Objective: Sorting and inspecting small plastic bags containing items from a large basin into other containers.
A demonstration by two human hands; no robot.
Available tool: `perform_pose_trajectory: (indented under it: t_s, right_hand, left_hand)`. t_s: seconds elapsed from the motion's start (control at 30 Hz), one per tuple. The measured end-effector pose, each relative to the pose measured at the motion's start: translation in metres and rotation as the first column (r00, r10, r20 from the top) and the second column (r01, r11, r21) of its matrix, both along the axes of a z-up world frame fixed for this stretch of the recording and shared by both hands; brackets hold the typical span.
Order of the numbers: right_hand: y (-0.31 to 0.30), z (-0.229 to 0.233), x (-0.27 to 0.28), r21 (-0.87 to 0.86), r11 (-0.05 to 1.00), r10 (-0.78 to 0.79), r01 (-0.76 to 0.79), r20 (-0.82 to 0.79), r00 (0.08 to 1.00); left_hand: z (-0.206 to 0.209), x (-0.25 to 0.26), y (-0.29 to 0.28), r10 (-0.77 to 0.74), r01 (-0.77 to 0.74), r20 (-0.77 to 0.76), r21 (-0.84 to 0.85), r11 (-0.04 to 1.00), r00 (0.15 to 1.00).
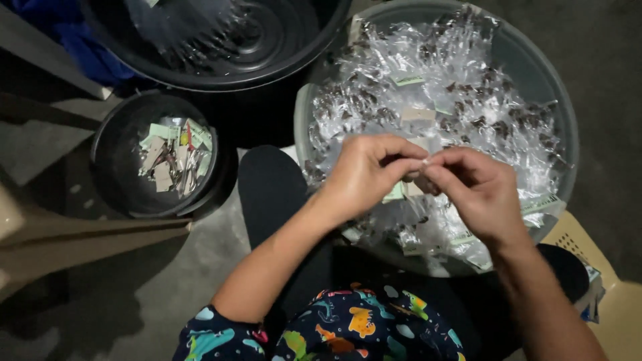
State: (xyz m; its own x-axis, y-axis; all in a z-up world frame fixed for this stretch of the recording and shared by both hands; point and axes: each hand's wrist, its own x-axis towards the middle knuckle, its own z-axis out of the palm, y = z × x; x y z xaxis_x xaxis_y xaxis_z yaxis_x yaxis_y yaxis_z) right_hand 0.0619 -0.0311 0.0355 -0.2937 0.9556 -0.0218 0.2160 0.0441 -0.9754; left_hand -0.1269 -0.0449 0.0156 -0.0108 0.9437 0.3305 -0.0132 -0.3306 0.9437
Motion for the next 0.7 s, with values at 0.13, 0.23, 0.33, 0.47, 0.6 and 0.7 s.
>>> perform_pose_trajectory:
  t_s: [0.13, 0.23, 0.33, 0.47, 0.6, 0.7]
  right_hand:
    - [0.019, -0.004, 0.024, -0.213, 0.906, 0.318, -0.365, -0.227, 0.921]
    - [0.016, -0.007, 0.021, -0.311, 0.885, 0.215, -0.345, -0.383, 0.898]
    - [0.015, -0.006, 0.019, -0.2, 0.975, 0.086, -0.101, -0.081, 0.993]
    - [0.006, 0.017, -0.004, 0.046, 0.998, 0.036, -0.048, 0.226, 0.973]
    - [0.012, 0.016, -0.002, 0.297, 0.945, 0.021, -0.133, 0.352, 0.936]
    - [0.021, 0.016, 0.003, 0.326, 0.936, 0.007, -0.133, 0.36, 0.933]
  left_hand:
    - [0.001, -0.004, 0.001, -0.234, 0.244, 0.104, -0.106, 0.964, 0.967]
    - [-0.007, -0.007, 0.002, -0.187, 0.189, -0.033, 0.061, 0.98, 0.982]
    - [-0.009, -0.009, 0.007, -0.089, 0.128, -0.301, 0.112, 0.986, 0.949]
    - [-0.004, 0.001, 0.006, -0.055, 0.08, -0.387, 0.047, 0.996, 0.92]
    - [-0.007, 0.001, 0.01, -0.137, 0.125, -0.236, -0.065, 0.99, 0.962]
    - [0.002, -0.012, 0.022, -0.255, 0.262, 0.062, -0.192, 0.946, 0.965]
